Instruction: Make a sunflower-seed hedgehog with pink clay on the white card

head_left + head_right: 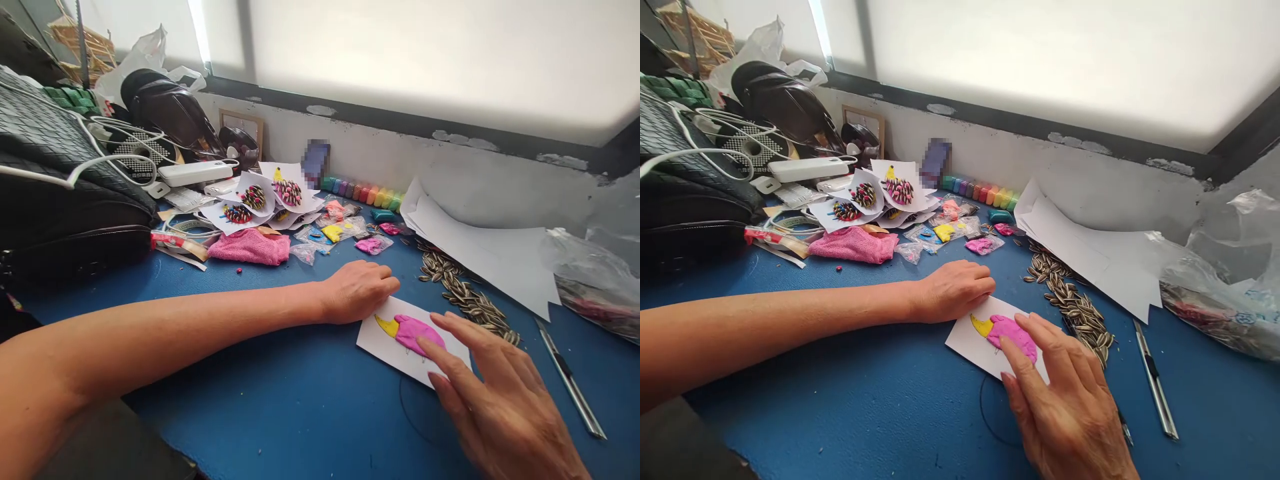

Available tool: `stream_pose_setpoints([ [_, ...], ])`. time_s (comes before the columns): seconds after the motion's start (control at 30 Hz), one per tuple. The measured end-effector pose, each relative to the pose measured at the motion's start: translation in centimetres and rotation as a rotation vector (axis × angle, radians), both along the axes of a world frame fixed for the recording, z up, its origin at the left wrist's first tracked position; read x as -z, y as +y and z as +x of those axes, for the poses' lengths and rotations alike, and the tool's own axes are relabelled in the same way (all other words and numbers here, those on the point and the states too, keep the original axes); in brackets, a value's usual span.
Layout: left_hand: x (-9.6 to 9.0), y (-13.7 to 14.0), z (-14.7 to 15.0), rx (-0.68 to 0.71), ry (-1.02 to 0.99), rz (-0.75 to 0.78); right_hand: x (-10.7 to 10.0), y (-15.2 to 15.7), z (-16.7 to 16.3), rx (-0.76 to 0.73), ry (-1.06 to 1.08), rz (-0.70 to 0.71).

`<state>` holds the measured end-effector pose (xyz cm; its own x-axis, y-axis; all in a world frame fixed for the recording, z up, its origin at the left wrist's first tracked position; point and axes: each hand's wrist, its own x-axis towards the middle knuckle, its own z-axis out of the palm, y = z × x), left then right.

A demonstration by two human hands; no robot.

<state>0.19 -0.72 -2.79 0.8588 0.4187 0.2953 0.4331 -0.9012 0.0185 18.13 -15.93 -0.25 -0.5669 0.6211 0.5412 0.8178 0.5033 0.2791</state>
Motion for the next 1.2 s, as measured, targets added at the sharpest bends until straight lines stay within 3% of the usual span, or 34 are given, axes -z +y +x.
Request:
stream_pose_setpoints([
  [0.33, 0.3, 0.1, -0.1, -0.007, -0.020, 0.005, 1.4, 0.0, 0.0, -0.014, -0.053, 0.021],
  [0.7, 0.2, 0.0, 0.1, 0.001, -0.005, -0.013, 2.3, 0.1, 0.9, 0.030, -0.114, -0.106],
  [1.2, 0.1, -0.2, 0.2, -0.007, 0.042, -0.005, 3.0, -0.1, 1.5, 0.117, -0.104, -0.080],
])
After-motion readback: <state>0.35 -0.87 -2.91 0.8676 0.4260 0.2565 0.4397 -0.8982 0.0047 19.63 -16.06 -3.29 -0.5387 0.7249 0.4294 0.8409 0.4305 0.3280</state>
